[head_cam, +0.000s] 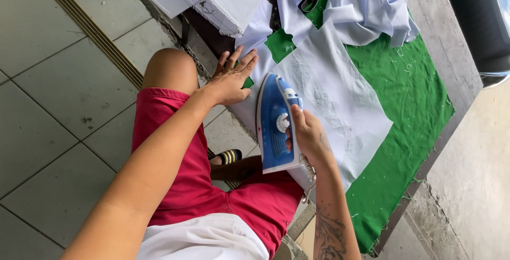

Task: Ironing a white fabric cutout on a table in a sewing environment.

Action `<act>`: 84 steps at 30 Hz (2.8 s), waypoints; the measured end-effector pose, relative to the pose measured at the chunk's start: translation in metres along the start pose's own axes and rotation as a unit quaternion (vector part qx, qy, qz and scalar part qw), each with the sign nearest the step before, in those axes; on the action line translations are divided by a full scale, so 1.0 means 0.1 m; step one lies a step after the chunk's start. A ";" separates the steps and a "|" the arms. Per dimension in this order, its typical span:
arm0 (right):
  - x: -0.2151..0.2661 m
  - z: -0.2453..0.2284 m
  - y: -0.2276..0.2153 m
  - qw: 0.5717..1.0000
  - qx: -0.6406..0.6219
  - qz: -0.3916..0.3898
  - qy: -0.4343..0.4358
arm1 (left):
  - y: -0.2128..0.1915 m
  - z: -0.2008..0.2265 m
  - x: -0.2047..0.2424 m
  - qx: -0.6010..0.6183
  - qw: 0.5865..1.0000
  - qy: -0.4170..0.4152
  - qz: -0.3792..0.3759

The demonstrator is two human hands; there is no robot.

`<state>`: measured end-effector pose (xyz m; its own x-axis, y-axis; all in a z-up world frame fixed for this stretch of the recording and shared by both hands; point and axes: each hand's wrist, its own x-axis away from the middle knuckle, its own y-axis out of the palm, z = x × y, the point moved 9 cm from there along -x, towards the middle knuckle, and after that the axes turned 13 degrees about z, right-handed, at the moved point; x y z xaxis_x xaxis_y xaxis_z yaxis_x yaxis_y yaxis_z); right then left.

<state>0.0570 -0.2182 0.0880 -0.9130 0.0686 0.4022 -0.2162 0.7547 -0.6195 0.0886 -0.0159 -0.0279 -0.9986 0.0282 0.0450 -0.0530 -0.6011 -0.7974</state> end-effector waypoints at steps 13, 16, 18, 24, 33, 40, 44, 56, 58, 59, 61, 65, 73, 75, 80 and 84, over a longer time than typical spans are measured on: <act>-0.02 0.08 0.06 0.991 0.110 -0.057 -0.050 | 0.00 -0.02 -0.04 0.003 1.000 -0.002 0.000; 0.13 0.11 -0.11 0.988 0.132 -0.076 -0.031 | 0.03 -0.03 -0.03 -0.002 1.000 0.006 0.000; 0.15 0.21 -0.24 0.991 0.111 -0.067 -0.015 | 0.05 -0.03 -0.02 -0.003 1.000 0.002 0.001; 0.09 -0.01 -0.28 0.999 0.026 -0.013 -0.030 | -0.03 0.00 0.01 -0.002 1.000 -0.005 -0.005; -0.06 0.04 0.03 0.994 0.088 -0.058 -0.024 | -0.04 -0.02 0.02 -0.012 1.000 -0.005 -0.026; 0.28 -0.21 -0.42 0.994 -0.059 -0.024 0.086 | -0.12 0.03 0.06 0.009 1.000 -0.009 -0.024; -0.60 0.14 -0.40 0.985 -0.167 0.031 0.029 | -0.16 0.13 0.09 -0.003 1.000 0.006 -0.021; -1.90 -0.23 -0.58 0.991 -0.074 0.111 -0.014 | -0.13 0.04 0.09 -0.027 0.999 -0.008 -0.034; -1.78 -0.34 -0.60 0.994 -0.049 0.095 0.012 | -0.11 0.02 0.07 -0.032 0.999 -0.007 -0.024; -1.78 -0.31 -0.62 0.994 -0.050 0.096 0.014 | -0.10 0.02 0.08 -0.032 0.999 -0.006 -0.026; -1.81 -0.32 -0.63 0.996 -0.039 0.086 0.003 | -0.11 0.00 0.06 -0.037 0.999 -0.010 -0.025; -1.83 -0.17 -0.68 0.995 0.044 0.090 -0.003 | -0.14 0.02 0.06 -0.044 0.998 -0.022 -0.036; -1.67 0.36 -1.08 0.986 0.066 0.152 0.004 | -0.11 0.00 0.05 -0.052 0.998 -0.018 -0.031; -1.62 0.51 -1.24 0.985 0.077 0.156 0.006 | -0.14 0.02 0.06 -0.050 0.998 -0.015 -0.031; -1.44 0.93 -1.65 0.982 0.083 0.166 0.018 | -0.13 -0.01 0.05 -0.059 0.998 -0.014 -0.029; -1.33 1.38 -2.03 0.971 0.158 0.172 0.051 | -0.14 -0.02 0.05 -0.069 0.997 -0.008 -0.023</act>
<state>0.1741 -0.4704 0.0669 -0.9140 0.3587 0.1897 -0.0140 0.4392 -0.8983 0.0841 -0.0058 -0.0174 -0.9949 0.0398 0.0931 -0.1007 -0.4838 -0.8694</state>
